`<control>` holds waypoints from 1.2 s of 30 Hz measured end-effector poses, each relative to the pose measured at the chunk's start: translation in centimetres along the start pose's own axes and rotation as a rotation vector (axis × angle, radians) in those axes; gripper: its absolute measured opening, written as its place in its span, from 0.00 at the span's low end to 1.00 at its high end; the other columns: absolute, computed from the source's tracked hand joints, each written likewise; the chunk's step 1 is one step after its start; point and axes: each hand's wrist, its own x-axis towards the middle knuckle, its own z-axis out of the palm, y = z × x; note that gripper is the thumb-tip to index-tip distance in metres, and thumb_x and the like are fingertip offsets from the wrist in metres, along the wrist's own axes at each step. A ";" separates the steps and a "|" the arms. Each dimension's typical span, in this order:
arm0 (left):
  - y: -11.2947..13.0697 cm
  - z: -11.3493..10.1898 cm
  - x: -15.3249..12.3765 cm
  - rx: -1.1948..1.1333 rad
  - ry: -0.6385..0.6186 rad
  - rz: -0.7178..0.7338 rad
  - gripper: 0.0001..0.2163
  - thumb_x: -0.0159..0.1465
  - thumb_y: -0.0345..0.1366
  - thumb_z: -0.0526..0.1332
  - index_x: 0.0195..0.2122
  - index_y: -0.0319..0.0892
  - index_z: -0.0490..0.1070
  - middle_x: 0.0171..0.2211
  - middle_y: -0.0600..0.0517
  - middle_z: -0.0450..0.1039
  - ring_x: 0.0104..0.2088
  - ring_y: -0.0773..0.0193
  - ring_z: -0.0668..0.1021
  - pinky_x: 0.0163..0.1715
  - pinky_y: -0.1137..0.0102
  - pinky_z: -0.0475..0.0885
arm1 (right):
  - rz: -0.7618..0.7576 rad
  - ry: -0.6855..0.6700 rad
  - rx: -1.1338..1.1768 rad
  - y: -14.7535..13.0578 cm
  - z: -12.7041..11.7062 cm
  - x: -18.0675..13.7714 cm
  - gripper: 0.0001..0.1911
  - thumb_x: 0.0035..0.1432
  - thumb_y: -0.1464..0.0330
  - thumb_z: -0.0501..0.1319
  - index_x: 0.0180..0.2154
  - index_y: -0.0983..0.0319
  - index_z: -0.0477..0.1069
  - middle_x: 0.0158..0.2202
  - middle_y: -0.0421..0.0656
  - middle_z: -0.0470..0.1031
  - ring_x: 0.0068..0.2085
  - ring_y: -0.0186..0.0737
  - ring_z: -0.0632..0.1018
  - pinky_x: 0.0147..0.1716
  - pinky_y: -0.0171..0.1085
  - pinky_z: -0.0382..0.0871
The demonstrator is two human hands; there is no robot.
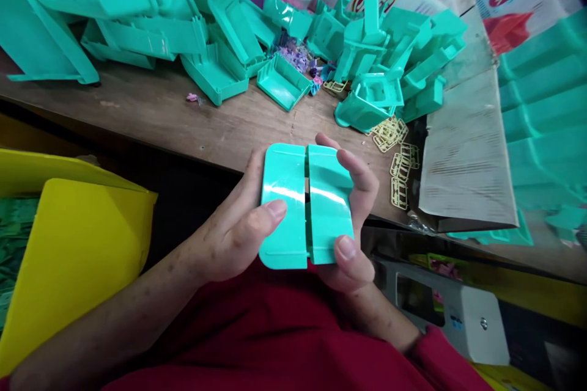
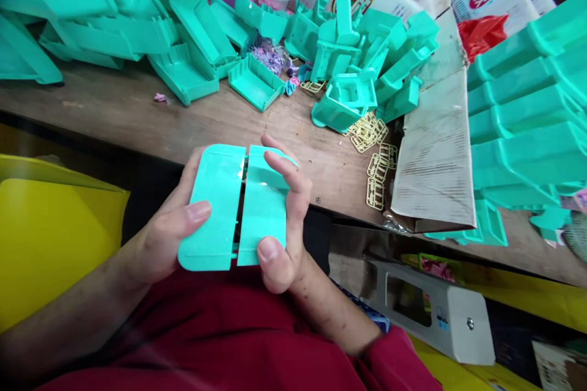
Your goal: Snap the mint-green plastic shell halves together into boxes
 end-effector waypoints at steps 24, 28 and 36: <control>-0.2 -0.2 -0.6 0.112 -0.022 0.075 0.27 0.82 0.51 0.68 0.79 0.57 0.69 0.75 0.45 0.79 0.73 0.37 0.82 0.80 0.34 0.78 | -0.217 -0.073 -0.494 3.7 -0.1 0.1 0.79 0.48 0.71 0.81 0.83 0.20 0.40 0.91 0.41 0.54 0.88 0.94 0.64 0.73 0.92 0.76; 0.0 -0.3 -1.2 0.246 -0.059 0.151 0.32 0.83 0.53 0.67 0.84 0.56 0.62 0.79 0.45 0.73 0.76 0.35 0.79 0.83 0.35 0.75 | -0.180 -0.035 -0.492 4.4 0.1 -0.6 0.84 0.48 0.71 0.81 0.83 0.11 0.33 0.95 0.33 0.43 0.89 0.95 0.62 0.71 0.93 0.78; 0.7 0.2 -1.7 0.423 -0.004 0.277 0.30 0.84 0.54 0.62 0.82 0.52 0.60 0.74 0.41 0.72 0.67 0.37 0.80 0.74 0.36 0.78 | -0.293 -0.093 -0.395 3.6 -0.2 -0.4 0.80 0.46 0.69 0.82 0.83 0.14 0.42 0.93 0.34 0.53 0.88 0.91 0.67 0.70 0.88 0.82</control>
